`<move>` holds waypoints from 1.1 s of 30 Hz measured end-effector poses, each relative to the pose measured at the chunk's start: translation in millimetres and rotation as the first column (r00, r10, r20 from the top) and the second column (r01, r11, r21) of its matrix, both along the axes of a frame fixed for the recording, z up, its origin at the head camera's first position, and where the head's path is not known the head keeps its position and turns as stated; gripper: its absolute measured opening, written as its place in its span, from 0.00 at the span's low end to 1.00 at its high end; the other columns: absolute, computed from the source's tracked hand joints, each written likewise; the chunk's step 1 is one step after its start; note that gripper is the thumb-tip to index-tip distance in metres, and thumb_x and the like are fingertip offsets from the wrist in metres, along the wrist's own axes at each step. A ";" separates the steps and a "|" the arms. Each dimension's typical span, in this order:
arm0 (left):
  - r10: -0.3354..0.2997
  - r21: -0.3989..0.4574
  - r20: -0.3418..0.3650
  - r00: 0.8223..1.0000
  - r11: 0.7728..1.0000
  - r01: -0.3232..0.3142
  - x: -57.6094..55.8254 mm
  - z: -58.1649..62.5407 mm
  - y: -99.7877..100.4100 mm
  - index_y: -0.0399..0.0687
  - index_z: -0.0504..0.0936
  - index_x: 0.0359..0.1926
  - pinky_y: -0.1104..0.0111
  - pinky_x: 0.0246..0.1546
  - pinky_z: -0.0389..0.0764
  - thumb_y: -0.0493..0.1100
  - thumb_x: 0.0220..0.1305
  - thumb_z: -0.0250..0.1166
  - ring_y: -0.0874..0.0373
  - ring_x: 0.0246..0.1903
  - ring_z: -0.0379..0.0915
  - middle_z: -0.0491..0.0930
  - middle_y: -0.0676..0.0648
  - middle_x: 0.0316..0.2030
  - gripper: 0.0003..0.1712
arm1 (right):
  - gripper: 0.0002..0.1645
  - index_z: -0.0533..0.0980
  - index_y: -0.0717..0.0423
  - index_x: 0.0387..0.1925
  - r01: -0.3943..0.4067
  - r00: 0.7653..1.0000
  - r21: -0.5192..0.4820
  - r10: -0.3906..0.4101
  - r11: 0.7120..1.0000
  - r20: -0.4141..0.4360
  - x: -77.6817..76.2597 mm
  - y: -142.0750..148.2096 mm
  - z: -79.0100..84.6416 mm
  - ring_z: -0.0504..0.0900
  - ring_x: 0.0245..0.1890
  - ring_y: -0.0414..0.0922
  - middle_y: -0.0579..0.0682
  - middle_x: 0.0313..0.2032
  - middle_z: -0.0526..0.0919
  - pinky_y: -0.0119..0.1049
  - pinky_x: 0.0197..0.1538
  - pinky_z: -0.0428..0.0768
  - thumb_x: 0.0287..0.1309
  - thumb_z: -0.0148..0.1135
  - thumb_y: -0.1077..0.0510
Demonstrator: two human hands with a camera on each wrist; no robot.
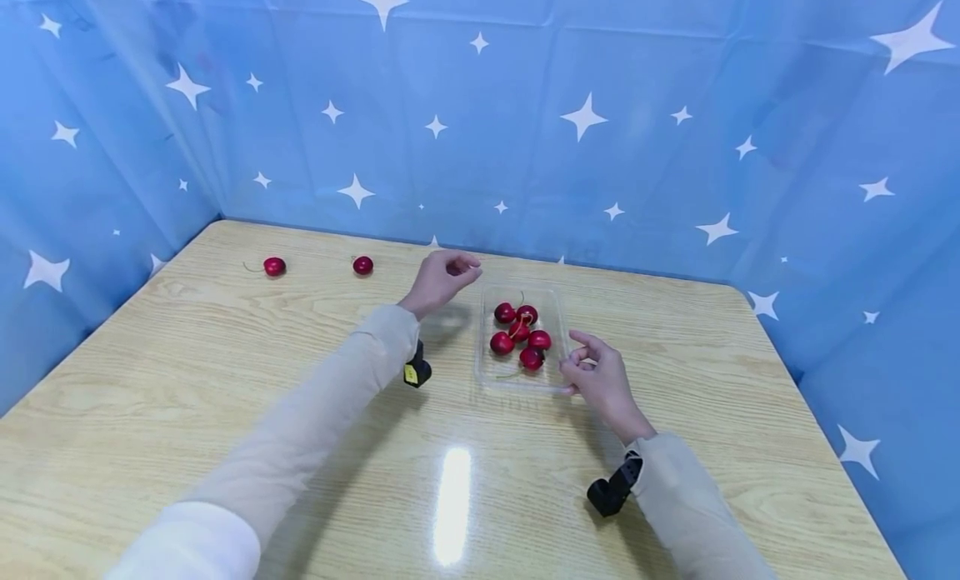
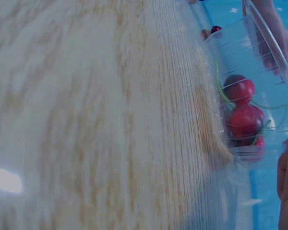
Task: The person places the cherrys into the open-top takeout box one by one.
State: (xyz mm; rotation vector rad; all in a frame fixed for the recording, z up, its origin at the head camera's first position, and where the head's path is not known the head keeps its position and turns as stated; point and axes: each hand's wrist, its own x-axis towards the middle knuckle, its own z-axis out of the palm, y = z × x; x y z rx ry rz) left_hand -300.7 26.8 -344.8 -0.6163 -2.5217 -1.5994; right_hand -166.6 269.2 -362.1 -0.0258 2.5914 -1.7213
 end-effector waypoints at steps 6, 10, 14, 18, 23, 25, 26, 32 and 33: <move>0.087 0.002 -0.008 0.996 0.996 -0.087 -8.0 -4.1 -44.5 0.37 0.79 0.39 0.69 0.34 0.72 0.40 0.57 0.61 0.55 0.31 0.71 0.77 0.44 0.30 0.11 | 0.32 0.56 0.67 0.61 0.000 1.000 -0.005 0.000 1.000 0.004 -0.8 -0.1 0.1 0.73 0.16 0.37 0.52 0.29 0.70 0.33 0.24 0.77 0.56 0.52 0.67; 0.156 -0.007 0.005 0.988 0.988 -0.156 -10.3 -6.3 -78.9 0.38 0.79 0.40 0.68 0.34 0.72 0.41 0.57 0.61 0.55 0.31 0.71 0.77 0.44 0.31 0.11 | 0.32 0.56 0.67 0.62 0.001 1.000 -0.007 -0.001 1.000 0.000 -1.0 -0.2 0.2 0.74 0.17 0.38 0.52 0.30 0.70 0.33 0.24 0.77 0.55 0.51 0.67; 0.232 -0.005 0.027 0.972 0.973 -0.231 -7.7 -7.7 -114.1 0.39 0.79 0.41 0.67 0.33 0.71 0.42 0.58 0.59 0.54 0.31 0.70 0.76 0.43 0.31 0.13 | 0.32 0.56 0.67 0.62 0.002 1.000 -0.001 -0.002 1.000 -0.001 -0.9 -0.4 0.4 0.75 0.18 0.39 0.52 0.30 0.70 0.32 0.24 0.77 0.55 0.51 0.67; 0.320 0.017 0.052 0.946 0.947 -0.321 -4.8 -9.9 -150.3 0.37 0.77 0.44 0.65 0.36 0.71 0.42 0.59 0.59 0.52 0.34 0.70 0.75 0.41 0.34 0.15 | 0.32 0.56 0.67 0.61 0.001 1.000 0.006 -0.001 1.000 0.003 -1.1 -1.1 0.5 0.75 0.18 0.39 0.52 0.29 0.69 0.32 0.24 0.77 0.55 0.51 0.67; 0.454 0.059 0.099 0.885 0.886 -0.461 -3.6 -13.5 -194.1 0.38 0.76 0.48 0.65 0.38 0.71 0.45 0.58 0.59 0.54 0.36 0.70 0.75 0.40 0.38 0.19 | 0.31 0.57 0.67 0.61 -0.002 1.000 0.008 0.002 1.000 0.000 -1.3 -1.2 0.2 0.76 0.18 0.40 0.52 0.29 0.70 0.33 0.25 0.78 0.55 0.51 0.67; 0.504 0.047 0.115 0.856 0.858 -0.512 -2.9 -15.3 -210.0 0.39 0.76 0.48 0.67 0.36 0.71 0.47 0.58 0.59 0.54 0.36 0.71 0.75 0.40 0.38 0.20 | 0.31 0.57 0.66 0.61 -0.003 1.000 0.011 0.003 1.000 0.000 -1.3 -1.1 0.0 0.76 0.19 0.39 0.52 0.29 0.70 0.33 0.25 0.78 0.55 0.51 0.67; 0.523 0.044 0.135 0.841 0.845 -0.533 -2.0 -15.2 -216.6 0.39 0.76 0.49 0.68 0.35 0.72 0.47 0.58 0.59 0.53 0.36 0.71 0.75 0.41 0.38 0.20 | 0.31 0.57 0.66 0.61 -0.003 1.000 0.011 0.003 1.000 0.002 -1.2 -1.0 0.0 0.76 0.19 0.39 0.52 0.29 0.70 0.33 0.25 0.78 0.55 0.51 0.67; 0.612 0.013 0.191 0.767 0.780 -0.625 5.2 -15.5 -245.6 0.40 0.73 0.53 0.72 0.34 0.71 0.49 0.60 0.56 0.56 0.37 0.71 0.71 0.45 0.40 0.24 | 0.32 0.56 0.67 0.61 0.001 1.000 0.005 -0.001 1.000 0.001 -0.5 -1.5 1.6 0.76 0.18 0.39 0.52 0.29 0.70 0.33 0.24 0.77 0.55 0.52 0.68; 0.626 0.012 0.190 0.756 0.768 -0.640 6.7 -15.9 -249.2 0.40 0.72 0.54 0.72 0.34 0.70 0.49 0.60 0.56 0.58 0.37 0.69 0.71 0.45 0.40 0.24 | 0.32 0.56 0.67 0.61 0.001 1.000 0.002 -0.001 1.000 0.001 -0.5 -1.6 1.6 0.76 0.19 0.39 0.52 0.29 0.69 0.33 0.24 0.77 0.55 0.52 0.68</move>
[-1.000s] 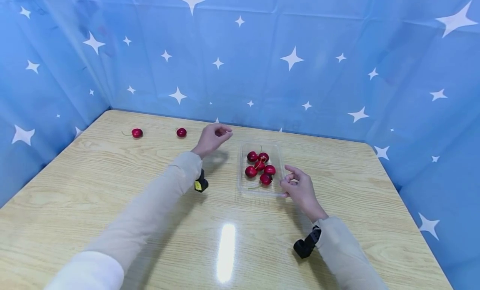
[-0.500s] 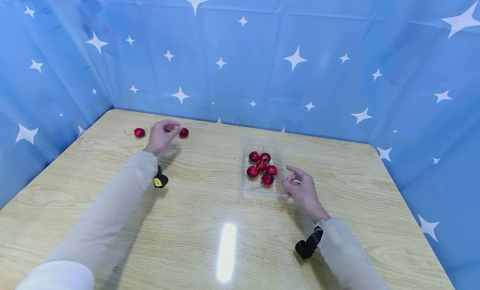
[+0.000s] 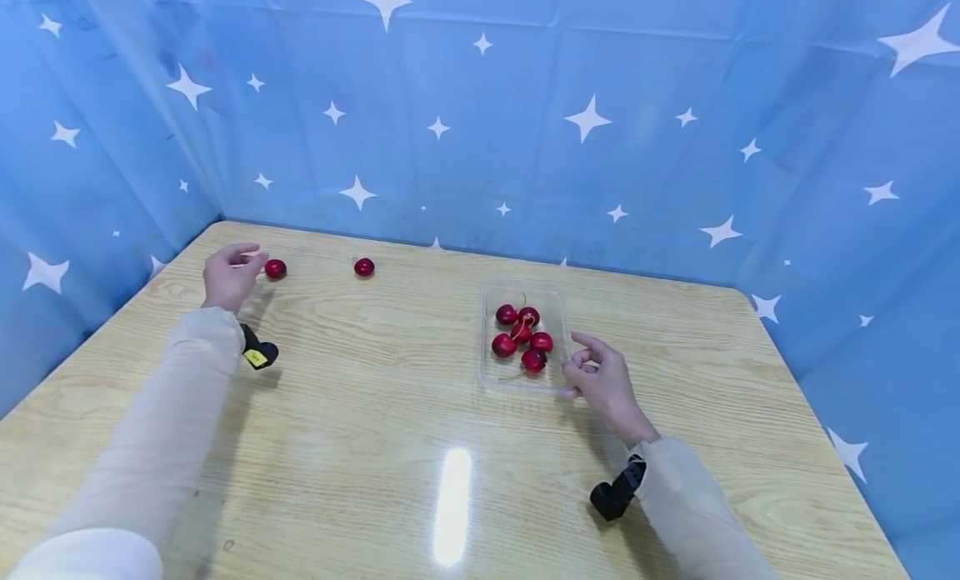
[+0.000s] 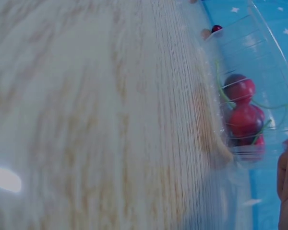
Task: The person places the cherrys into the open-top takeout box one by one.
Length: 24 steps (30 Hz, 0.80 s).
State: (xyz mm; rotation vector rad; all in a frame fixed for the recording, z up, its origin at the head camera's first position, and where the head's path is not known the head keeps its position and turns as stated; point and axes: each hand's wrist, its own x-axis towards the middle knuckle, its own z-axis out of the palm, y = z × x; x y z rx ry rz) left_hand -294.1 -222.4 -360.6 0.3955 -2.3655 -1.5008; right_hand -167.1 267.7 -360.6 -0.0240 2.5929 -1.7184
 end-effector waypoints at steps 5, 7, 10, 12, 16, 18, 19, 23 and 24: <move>0.075 0.019 0.014 0.997 0.997 -0.076 8.9 -2.8 -14.0 0.40 0.71 0.55 0.75 0.33 0.67 0.47 0.59 0.56 0.62 0.37 0.65 0.69 0.46 0.41 0.25 | 0.32 0.56 0.69 0.61 -0.006 1.000 -0.015 0.006 1.000 -0.001 -1.4 -1.6 -1.9 0.76 0.19 0.38 0.52 0.28 0.69 0.32 0.24 0.77 0.54 0.52 0.69; 0.085 0.026 0.040 0.996 0.996 -0.086 11.7 -3.3 -18.0 0.41 0.70 0.57 0.75 0.34 0.67 0.48 0.60 0.55 0.62 0.39 0.64 0.68 0.46 0.43 0.25 | 0.32 0.56 0.69 0.61 -0.008 1.000 -0.014 0.008 1.000 0.000 -1.8 -1.8 -2.2 0.75 0.19 0.39 0.52 0.29 0.69 0.32 0.24 0.77 0.54 0.52 0.68; 0.076 0.040 0.078 0.994 0.996 -0.079 12.2 -4.5 -23.3 0.42 0.67 0.58 0.75 0.35 0.67 0.48 0.60 0.55 0.60 0.40 0.64 0.67 0.45 0.44 0.27 | 0.32 0.56 0.68 0.61 -0.007 1.000 0.000 0.007 1.000 0.004 -2.1 -1.2 -2.2 0.76 0.20 0.40 0.52 0.29 0.70 0.33 0.25 0.78 0.55 0.52 0.68; 0.044 0.048 0.109 0.993 0.998 -0.050 10.4 -5.9 -26.5 0.42 0.66 0.60 0.74 0.36 0.67 0.49 0.61 0.54 0.59 0.41 0.63 0.66 0.45 0.45 0.28 | 0.31 0.56 0.67 0.61 -0.005 1.000 0.015 0.005 1.000 0.003 -2.0 0.0 -2.0 0.77 0.20 0.40 0.53 0.30 0.70 0.33 0.25 0.78 0.55 0.52 0.67; -0.045 0.034 0.137 0.990 0.999 0.041 3.9 -11.2 -31.1 0.40 0.63 0.61 0.72 0.38 0.67 0.48 0.62 0.52 0.53 0.46 0.62 0.65 0.40 0.50 0.29 | 0.31 0.57 0.67 0.61 0.001 1.000 0.034 -0.001 0.999 0.002 -0.7 2.6 -1.8 0.76 0.20 0.40 0.54 0.30 0.69 0.33 0.26 0.78 0.56 0.52 0.66; -0.074 0.021 0.149 0.986 0.997 0.071 1.0 -14.0 -32.6 0.39 0.62 0.61 0.71 0.38 0.67 0.47 0.62 0.52 0.49 0.49 0.61 0.63 0.37 0.53 0.29 | 0.32 0.56 0.67 0.61 0.001 1.000 0.036 -0.001 0.999 0.003 0.0 3.6 -2.2 0.75 0.19 0.40 0.54 0.30 0.69 0.33 0.26 0.78 0.56 0.52 0.66; -0.081 0.018 0.158 0.984 0.997 0.079 0.2 -14.9 -33.2 0.39 0.62 0.61 0.70 0.39 0.67 0.47 0.62 0.52 0.47 0.51 0.60 0.63 0.36 0.54 0.29 | 0.32 0.56 0.67 0.61 0.000 1.000 0.036 0.000 0.999 0.002 -0.1 3.8 -2.4 0.75 0.19 0.39 0.53 0.30 0.69 0.33 0.26 0.78 0.56 0.52 0.66; -0.076 0.004 0.185 0.980 0.997 0.077 -1.7 -17.3 -35.9 0.40 0.61 0.62 0.70 0.39 0.67 0.46 0.63 0.51 0.46 0.52 0.60 0.63 0.35 0.55 0.28 | 0.31 0.57 0.67 0.61 -0.006 1.000 0.034 0.006 0.999 -0.006 -1.6 3.1 -3.3 0.75 0.19 0.38 0.53 0.30 0.69 0.33 0.25 0.78 0.56 0.52 0.67; -0.074 0.001 0.186 0.980 0.997 0.076 -2.0 -17.5 -36.5 0.40 0.61 0.62 0.71 0.39 0.67 0.46 0.63 0.51 0.46 0.51 0.60 0.63 0.35 0.54 0.28 | 0.31 0.57 0.68 0.61 -0.007 1.000 0.033 0.007 0.999 -0.009 -2.2 2.7 -3.5 0.75 0.18 0.37 0.53 0.30 0.69 0.33 0.25 0.78 0.55 0.52 0.67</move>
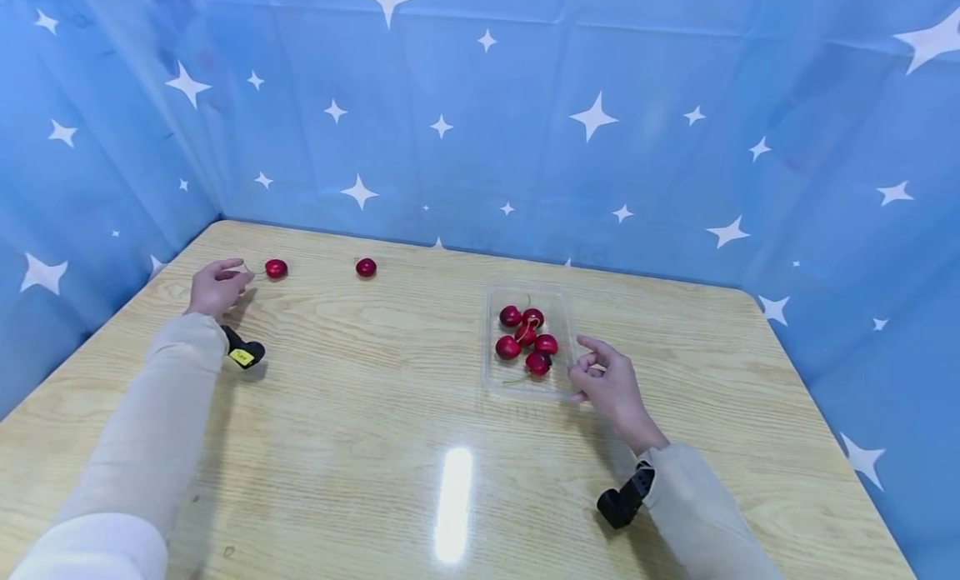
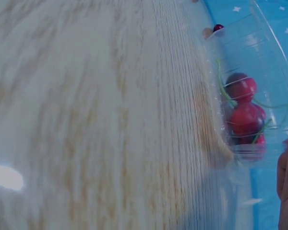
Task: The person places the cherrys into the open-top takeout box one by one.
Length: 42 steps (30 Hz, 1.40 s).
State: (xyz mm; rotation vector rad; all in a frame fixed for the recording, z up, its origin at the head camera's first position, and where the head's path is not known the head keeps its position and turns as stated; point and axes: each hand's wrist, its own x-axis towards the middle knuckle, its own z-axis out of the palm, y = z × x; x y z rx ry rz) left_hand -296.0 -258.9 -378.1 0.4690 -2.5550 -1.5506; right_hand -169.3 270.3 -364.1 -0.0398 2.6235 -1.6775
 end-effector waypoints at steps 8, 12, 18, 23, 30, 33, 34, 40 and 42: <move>0.030 0.000 0.039 0.999 1.000 -0.030 -2.7 0.1 -2.4 0.42 0.62 0.62 0.74 0.35 0.66 0.46 0.63 0.51 0.51 0.47 0.63 0.65 0.37 0.53 0.27 | 0.31 0.57 0.69 0.60 -0.009 1.000 -0.003 0.009 1.000 -0.011 -0.8 -1.1 0.7 0.75 0.19 0.38 0.52 0.29 0.69 0.32 0.24 0.77 0.55 0.52 0.68; 0.064 -0.007 0.049 0.997 0.998 -0.064 -3.6 -0.5 -2.4 0.41 0.66 0.60 0.73 0.37 0.66 0.45 0.62 0.51 0.51 0.48 0.63 0.67 0.38 0.53 0.25 | 0.30 0.58 0.69 0.60 -0.008 1.000 -0.003 0.008 1.000 -0.013 -1.1 -1.6 1.0 0.74 0.18 0.38 0.52 0.28 0.69 0.32 0.24 0.77 0.55 0.52 0.68; 0.057 -0.016 0.044 0.997 0.998 -0.056 -1.3 -1.3 -3.1 0.39 0.69 0.56 0.73 0.38 0.66 0.46 0.62 0.52 0.54 0.44 0.65 0.68 0.39 0.52 0.24 | 0.31 0.58 0.68 0.60 -0.007 1.000 -0.005 0.007 1.000 -0.008 -1.1 -2.7 1.3 0.73 0.18 0.37 0.52 0.28 0.69 0.32 0.24 0.77 0.54 0.52 0.69; 0.047 -0.025 0.042 0.998 0.999 -0.046 0.0 -1.7 -3.7 0.39 0.72 0.53 0.74 0.36 0.66 0.47 0.61 0.54 0.60 0.39 0.66 0.71 0.40 0.50 0.23 | 0.31 0.57 0.68 0.60 -0.005 1.000 0.000 0.005 1.000 -0.005 -1.6 -2.6 0.8 0.73 0.17 0.36 0.52 0.29 0.69 0.32 0.24 0.77 0.55 0.52 0.69; 0.027 -0.023 0.043 0.999 0.999 -0.026 1.6 -0.6 -5.6 0.38 0.73 0.51 0.78 0.30 0.65 0.46 0.60 0.55 0.65 0.34 0.67 0.74 0.46 0.41 0.21 | 0.31 0.57 0.69 0.61 -0.010 1.000 -0.019 0.010 1.000 0.004 -1.4 -3.2 1.0 0.74 0.18 0.38 0.53 0.29 0.69 0.32 0.24 0.77 0.55 0.52 0.68; 0.008 -0.023 0.034 0.999 1.000 -0.007 3.2 0.9 -6.2 0.37 0.73 0.50 0.77 0.29 0.65 0.46 0.60 0.55 0.66 0.32 0.68 0.75 0.51 0.35 0.21 | 0.31 0.57 0.68 0.61 -0.009 1.000 -0.010 0.009 1.000 0.007 -0.9 -2.6 1.4 0.74 0.18 0.38 0.53 0.29 0.69 0.33 0.25 0.78 0.55 0.52 0.68; 0.001 -0.023 0.031 1.000 1.000 0.000 4.0 1.5 -5.9 0.37 0.73 0.51 0.76 0.29 0.65 0.46 0.60 0.55 0.66 0.31 0.68 0.76 0.52 0.33 0.21 | 0.31 0.57 0.68 0.61 -0.008 1.000 -0.004 0.008 1.000 0.008 -0.7 -2.4 1.6 0.75 0.18 0.39 0.53 0.30 0.69 0.34 0.25 0.78 0.55 0.52 0.68; -0.059 -0.060 0.008 0.998 0.996 0.060 6.8 3.6 -5.7 0.37 0.73 0.50 0.76 0.28 0.68 0.47 0.60 0.55 0.68 0.27 0.70 0.76 0.52 0.32 0.21 | 0.31 0.57 0.67 0.61 0.002 1.000 0.009 -0.002 1.000 0.023 0.6 -1.6 3.0 0.76 0.20 0.40 0.54 0.31 0.69 0.35 0.26 0.78 0.55 0.52 0.67; -0.092 -0.074 -0.003 0.996 0.993 0.092 7.8 5.4 -4.9 0.36 0.73 0.50 0.75 0.29 0.70 0.48 0.61 0.55 0.65 0.29 0.71 0.77 0.47 0.36 0.22 | 0.31 0.57 0.67 0.61 0.004 1.000 0.014 -0.004 1.000 0.027 0.8 -1.3 3.0 0.76 0.21 0.40 0.54 0.31 0.69 0.35 0.26 0.78 0.55 0.53 0.66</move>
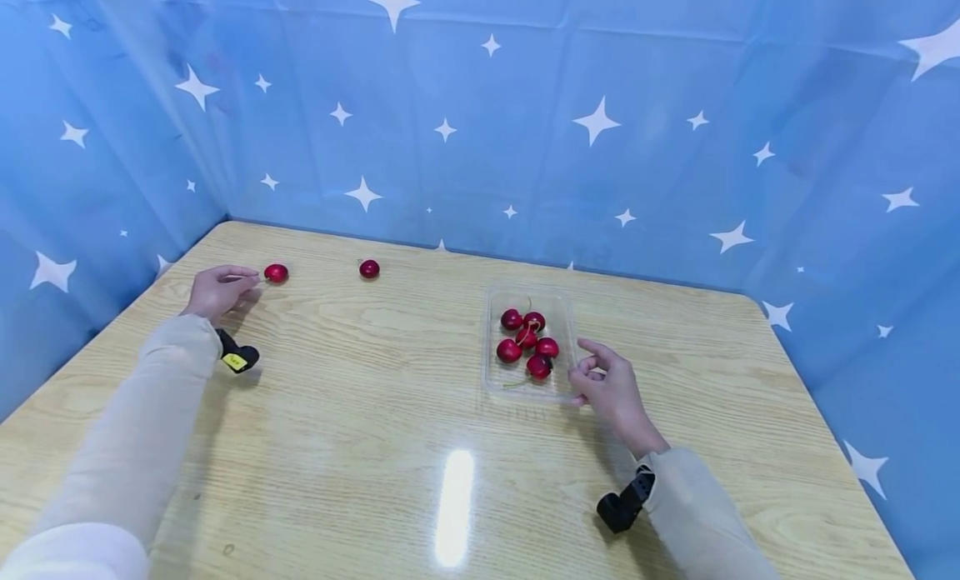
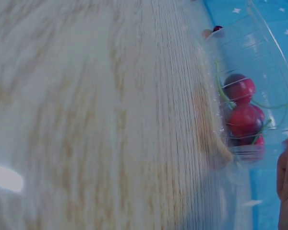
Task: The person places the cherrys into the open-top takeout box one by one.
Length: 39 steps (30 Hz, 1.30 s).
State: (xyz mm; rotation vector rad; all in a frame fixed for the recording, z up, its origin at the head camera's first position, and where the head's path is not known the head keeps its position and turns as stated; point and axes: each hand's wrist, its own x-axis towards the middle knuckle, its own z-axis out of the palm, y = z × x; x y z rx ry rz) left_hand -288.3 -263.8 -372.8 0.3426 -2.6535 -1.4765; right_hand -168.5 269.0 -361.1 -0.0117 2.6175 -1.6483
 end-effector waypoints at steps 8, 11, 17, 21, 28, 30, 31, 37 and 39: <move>-0.119 0.043 -0.079 0.990 0.992 0.122 1.2 4.6 7.8 0.38 0.77 0.44 0.70 0.33 0.72 0.49 0.58 0.59 0.59 0.32 0.74 0.77 0.44 0.36 0.20 | 0.32 0.57 0.67 0.61 -0.003 1.000 -0.004 0.003 1.000 0.006 1.4 1.3 -0.1 0.76 0.21 0.40 0.55 0.31 0.69 0.35 0.26 0.78 0.56 0.53 0.66; -0.162 0.039 -0.081 0.983 0.985 0.166 3.1 6.5 12.4 0.37 0.76 0.44 0.67 0.35 0.72 0.49 0.58 0.59 0.53 0.36 0.74 0.76 0.41 0.38 0.20 | 0.32 0.57 0.67 0.61 -0.003 1.000 -0.003 0.003 1.000 0.006 1.5 1.4 -0.2 0.76 0.21 0.40 0.55 0.31 0.69 0.35 0.26 0.78 0.56 0.53 0.66; -0.216 -0.007 -0.073 0.974 0.976 0.217 5.0 8.5 24.9 0.32 0.73 0.49 0.60 0.42 0.72 0.45 0.63 0.54 0.46 0.42 0.71 0.72 0.36 0.45 0.21 | 0.32 0.56 0.67 0.61 0.001 1.000 0.012 -0.001 1.000 0.010 1.1 1.3 0.1 0.76 0.20 0.41 0.56 0.31 0.69 0.34 0.26 0.78 0.56 0.53 0.66; -0.221 -0.015 -0.094 0.971 0.975 0.220 5.4 5.2 30.7 0.33 0.74 0.48 0.66 0.38 0.72 0.44 0.62 0.54 0.57 0.36 0.70 0.73 0.40 0.42 0.19 | 0.32 0.56 0.66 0.61 0.000 1.000 0.010 0.000 1.000 0.006 0.4 0.7 0.5 0.76 0.20 0.41 0.56 0.32 0.69 0.34 0.26 0.78 0.56 0.52 0.66; -0.222 0.016 -0.109 0.969 0.974 0.225 7.2 4.9 41.3 0.36 0.74 0.49 0.64 0.39 0.71 0.46 0.62 0.55 0.58 0.37 0.68 0.73 0.40 0.45 0.20 | 0.31 0.56 0.67 0.61 -0.007 1.000 -0.008 0.007 1.000 0.003 0.2 -0.1 -0.3 0.75 0.20 0.40 0.55 0.31 0.69 0.34 0.26 0.78 0.56 0.52 0.67; -0.224 0.024 -0.106 0.969 0.974 0.227 8.0 7.8 45.7 0.37 0.74 0.49 0.65 0.39 0.71 0.46 0.62 0.55 0.58 0.38 0.68 0.73 0.41 0.47 0.20 | 0.31 0.57 0.67 0.61 -0.005 1.000 -0.003 0.005 1.000 0.003 0.4 -0.2 -0.5 0.75 0.20 0.40 0.55 0.31 0.69 0.34 0.26 0.78 0.56 0.52 0.67; -0.228 0.023 -0.105 0.968 0.973 0.231 8.4 9.4 48.0 0.37 0.75 0.49 0.66 0.39 0.71 0.46 0.62 0.55 0.58 0.39 0.68 0.73 0.41 0.47 0.20 | 0.31 0.57 0.67 0.61 -0.004 1.000 -0.002 0.004 1.000 0.002 0.6 -0.3 -0.4 0.75 0.20 0.40 0.55 0.31 0.69 0.34 0.26 0.78 0.56 0.52 0.67; -0.268 0.032 -0.103 0.958 0.962 0.273 14.0 19.5 63.2 0.37 0.74 0.50 0.63 0.42 0.70 0.47 0.62 0.55 0.54 0.42 0.67 0.72 0.39 0.48 0.20 | 0.31 0.57 0.67 0.61 -0.004 1.000 -0.006 0.004 1.000 0.001 0.3 -0.4 0.2 0.75 0.19 0.40 0.55 0.31 0.69 0.34 0.26 0.78 0.55 0.52 0.67; -0.272 0.046 -0.096 0.957 0.960 0.278 15.3 21.7 68.4 0.37 0.74 0.50 0.61 0.44 0.70 0.47 0.62 0.55 0.53 0.43 0.67 0.72 0.39 0.48 0.21 | 0.31 0.56 0.67 0.61 -0.005 1.000 -0.007 0.005 1.000 0.000 0.1 0.0 0.3 0.75 0.19 0.40 0.54 0.31 0.69 0.34 0.26 0.78 0.55 0.52 0.67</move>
